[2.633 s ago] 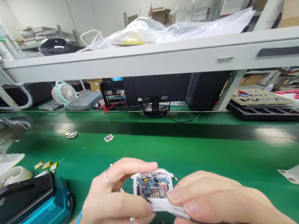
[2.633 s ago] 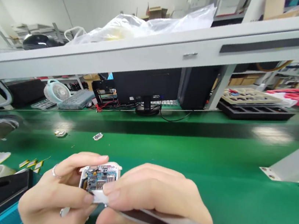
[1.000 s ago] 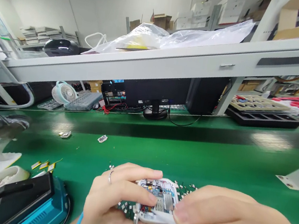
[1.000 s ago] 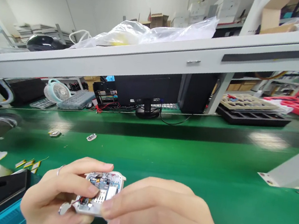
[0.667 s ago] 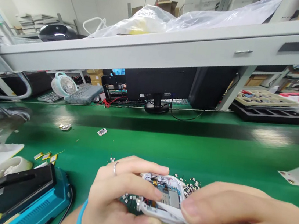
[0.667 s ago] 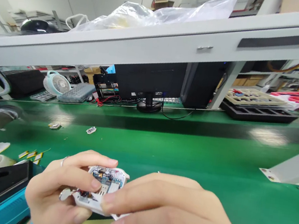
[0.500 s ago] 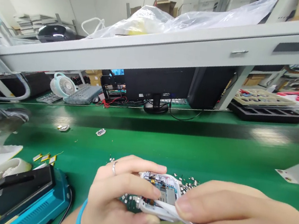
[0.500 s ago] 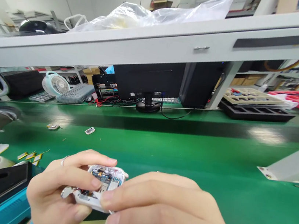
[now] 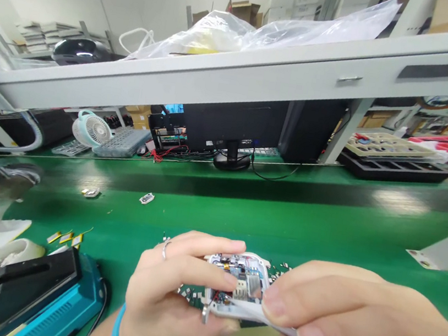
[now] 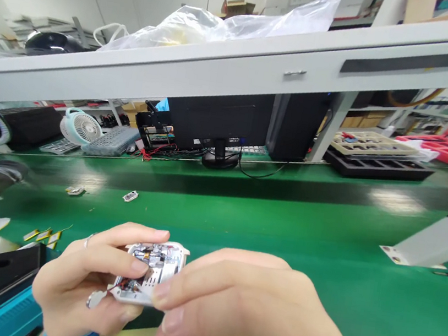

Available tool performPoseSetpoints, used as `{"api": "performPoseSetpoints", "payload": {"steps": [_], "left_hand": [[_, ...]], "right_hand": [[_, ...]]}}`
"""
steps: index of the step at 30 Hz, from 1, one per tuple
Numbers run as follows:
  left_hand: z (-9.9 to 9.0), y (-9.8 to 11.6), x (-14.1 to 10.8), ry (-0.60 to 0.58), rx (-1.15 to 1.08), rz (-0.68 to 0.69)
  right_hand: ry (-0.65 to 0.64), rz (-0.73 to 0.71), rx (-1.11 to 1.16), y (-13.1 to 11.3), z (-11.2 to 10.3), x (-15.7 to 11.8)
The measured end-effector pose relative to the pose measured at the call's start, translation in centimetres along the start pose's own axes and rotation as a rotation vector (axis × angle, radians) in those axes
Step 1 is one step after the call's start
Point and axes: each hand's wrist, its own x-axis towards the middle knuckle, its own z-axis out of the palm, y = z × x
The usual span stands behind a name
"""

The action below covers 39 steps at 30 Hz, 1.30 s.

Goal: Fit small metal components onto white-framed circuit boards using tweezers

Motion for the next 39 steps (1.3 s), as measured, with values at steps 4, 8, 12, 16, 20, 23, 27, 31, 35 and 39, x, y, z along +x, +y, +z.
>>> {"api": "performPoseSetpoints", "payload": {"steps": [4, 8, 12, 16, 20, 23, 27, 31, 35, 39], "left_hand": [[0.1, 0.0, -0.1, 0.023, -0.019, -0.019], [0.0, 0.0, 0.0, 0.012, -0.029, 0.014], [-0.2, 0.1, -0.1, 0.0, -0.016, 0.063], [-0.5, 0.3, -0.2, -0.001, -0.027, 0.024], [-0.5, 0.4, -0.5, -0.007, -0.033, 0.022], [-0.5, 0.4, -0.9, -0.017, -0.062, 0.021], [-0.5, 0.5, -1.3, 0.006, -0.121, -0.047], [-0.5, 0.4, -1.3, 0.018, -0.171, -0.052], [-0.2, 0.2, -1.3, 0.023, -0.19, -0.041], [0.0, 0.2, -1.4, 0.049, -0.263, -0.059]], "right_hand": [[0.037, 0.012, 0.01, 0.1, 0.0, 0.0], [-0.075, -0.099, 0.044, 1.3, -0.5, 0.1], [-0.11, -0.171, 0.085, 1.8, -0.6, 0.4], [-0.082, -0.117, 0.149, 1.5, -0.1, 0.5], [-0.029, -0.106, 0.218, 1.3, 0.4, 0.3], [-0.023, -0.115, 0.226, 1.4, 0.6, 0.0], [-0.015, -0.175, 0.199, 1.5, 0.9, -0.3], [-0.011, -0.234, 0.15, 1.5, 1.3, -0.4], [0.003, -0.305, 0.03, 1.2, 1.0, -0.6], [-0.177, -0.293, -0.044, 0.6, -0.1, -0.3]]}}
